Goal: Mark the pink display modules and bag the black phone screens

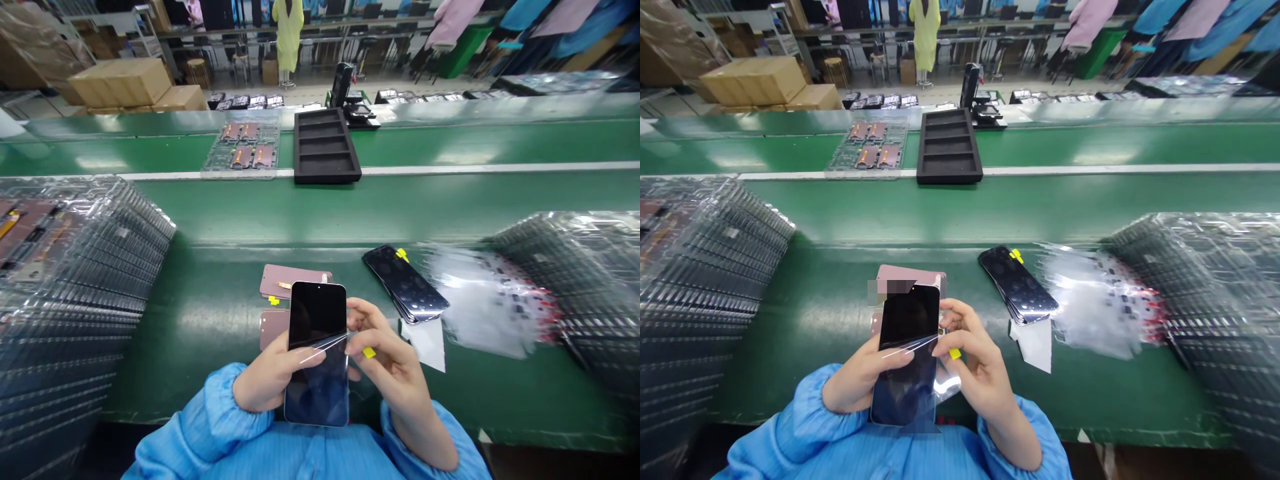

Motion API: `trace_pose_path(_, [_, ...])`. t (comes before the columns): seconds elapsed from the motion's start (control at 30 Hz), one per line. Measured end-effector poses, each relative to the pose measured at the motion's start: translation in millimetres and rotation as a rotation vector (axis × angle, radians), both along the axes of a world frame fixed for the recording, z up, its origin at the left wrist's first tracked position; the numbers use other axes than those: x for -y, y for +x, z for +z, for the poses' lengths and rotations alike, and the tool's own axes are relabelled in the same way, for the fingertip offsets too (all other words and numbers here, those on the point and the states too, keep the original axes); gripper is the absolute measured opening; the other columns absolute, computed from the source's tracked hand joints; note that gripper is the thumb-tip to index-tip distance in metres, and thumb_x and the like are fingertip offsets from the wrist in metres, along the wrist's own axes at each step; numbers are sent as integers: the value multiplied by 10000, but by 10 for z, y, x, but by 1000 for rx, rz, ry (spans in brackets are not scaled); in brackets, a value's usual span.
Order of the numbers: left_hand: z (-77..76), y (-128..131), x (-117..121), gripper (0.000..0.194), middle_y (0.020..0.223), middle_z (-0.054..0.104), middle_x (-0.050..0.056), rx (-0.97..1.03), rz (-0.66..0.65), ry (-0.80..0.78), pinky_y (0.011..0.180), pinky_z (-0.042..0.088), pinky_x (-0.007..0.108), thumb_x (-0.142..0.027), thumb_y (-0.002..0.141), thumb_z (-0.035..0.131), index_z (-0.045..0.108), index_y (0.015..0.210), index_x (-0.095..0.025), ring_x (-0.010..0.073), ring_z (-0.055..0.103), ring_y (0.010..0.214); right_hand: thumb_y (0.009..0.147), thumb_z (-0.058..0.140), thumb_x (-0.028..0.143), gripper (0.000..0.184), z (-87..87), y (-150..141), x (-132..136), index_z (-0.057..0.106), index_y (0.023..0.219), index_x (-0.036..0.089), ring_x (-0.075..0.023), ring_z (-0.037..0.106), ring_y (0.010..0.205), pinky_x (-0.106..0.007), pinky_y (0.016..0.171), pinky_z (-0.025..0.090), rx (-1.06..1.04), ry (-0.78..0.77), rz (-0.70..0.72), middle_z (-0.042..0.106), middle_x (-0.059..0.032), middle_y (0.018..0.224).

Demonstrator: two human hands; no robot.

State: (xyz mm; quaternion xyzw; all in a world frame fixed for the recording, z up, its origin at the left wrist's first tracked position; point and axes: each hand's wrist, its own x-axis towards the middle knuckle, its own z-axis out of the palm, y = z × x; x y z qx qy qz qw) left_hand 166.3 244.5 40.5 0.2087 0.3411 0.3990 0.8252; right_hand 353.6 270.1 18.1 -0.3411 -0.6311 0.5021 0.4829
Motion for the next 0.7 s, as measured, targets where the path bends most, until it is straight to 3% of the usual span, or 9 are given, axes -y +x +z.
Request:
trace_pose_path(0.23, [6,29,-6,355,1077,747,86,36,22,11,853,517,314,-212,805,716,697,1158,-187,233,696,980,918,558,234,178,10,4,14,682,790,229,-236,574,981,-428,837,505,-2,-14,-2,491,-99,1317])
trace_pose_path(0.43, [44,40,-10,312,971,766,75,83,26,24,790,531,281,-217,799,725,721,1108,-176,205,718,872,906,553,245,196,49,-4,-17,684,763,222,-228,573,945,-388,772,519,3,68,-14,522,-99,1285])
trace_pose_path(0.7, [-29,38,17,362,962,761,109,95,0,-7,788,546,357,-250,804,711,686,1152,-155,250,719,864,851,569,158,149,77,-9,0,679,787,233,-216,556,955,-416,845,490,6,60,2,492,-71,1336])
